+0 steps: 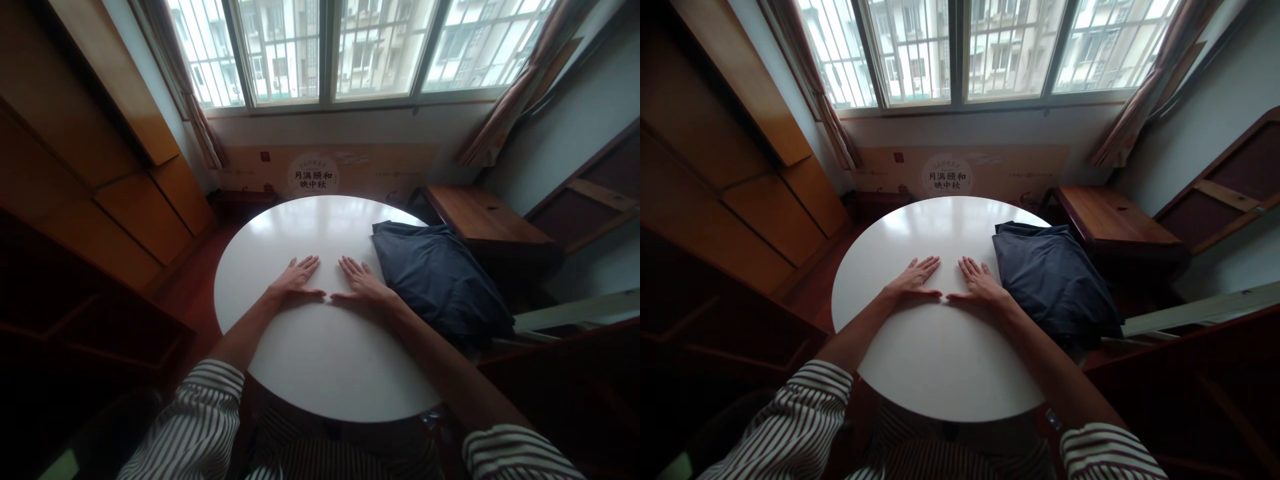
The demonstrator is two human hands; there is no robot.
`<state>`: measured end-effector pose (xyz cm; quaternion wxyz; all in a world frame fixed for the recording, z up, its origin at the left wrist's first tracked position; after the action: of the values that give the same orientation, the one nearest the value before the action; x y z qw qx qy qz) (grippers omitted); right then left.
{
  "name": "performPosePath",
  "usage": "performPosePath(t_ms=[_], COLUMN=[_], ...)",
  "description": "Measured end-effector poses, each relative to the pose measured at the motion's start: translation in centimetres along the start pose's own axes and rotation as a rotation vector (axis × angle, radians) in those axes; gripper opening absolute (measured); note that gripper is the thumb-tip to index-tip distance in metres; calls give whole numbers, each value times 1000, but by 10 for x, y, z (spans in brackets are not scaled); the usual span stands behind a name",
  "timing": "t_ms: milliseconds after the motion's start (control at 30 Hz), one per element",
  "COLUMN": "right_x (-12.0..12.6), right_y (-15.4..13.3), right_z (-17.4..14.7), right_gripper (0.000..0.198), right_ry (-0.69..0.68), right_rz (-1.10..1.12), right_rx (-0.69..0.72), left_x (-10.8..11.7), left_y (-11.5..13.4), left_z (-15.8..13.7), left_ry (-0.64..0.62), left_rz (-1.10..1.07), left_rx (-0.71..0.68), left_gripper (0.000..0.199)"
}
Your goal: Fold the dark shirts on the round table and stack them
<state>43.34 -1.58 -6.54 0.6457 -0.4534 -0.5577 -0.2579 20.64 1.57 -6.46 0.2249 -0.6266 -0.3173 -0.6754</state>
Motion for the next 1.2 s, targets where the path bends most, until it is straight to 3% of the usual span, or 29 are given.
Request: performPosePath(t_ms=[1200], right_x=[2], right_y=[-6], right_z=[-1], right_gripper=[116], right_ry=[-50], right_rz=[21], right_rx=[-42], left_x=[-4], left_y=[0], left_z=[-9], left_ry=[-1], left_rz=[68], left_rx=[-7], left_gripper=[108])
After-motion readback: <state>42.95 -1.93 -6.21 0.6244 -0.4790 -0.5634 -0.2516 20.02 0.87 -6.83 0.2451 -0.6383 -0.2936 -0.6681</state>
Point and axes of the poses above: each hand's wrist, its own z-axis towards the middle knuckle, its own x-axis out of the back of the hand, y = z × x, the point moved 3 cm from there along z, towards the middle knuckle, and after that the axes turned 7 degrees about z, right-handed, at the moved point
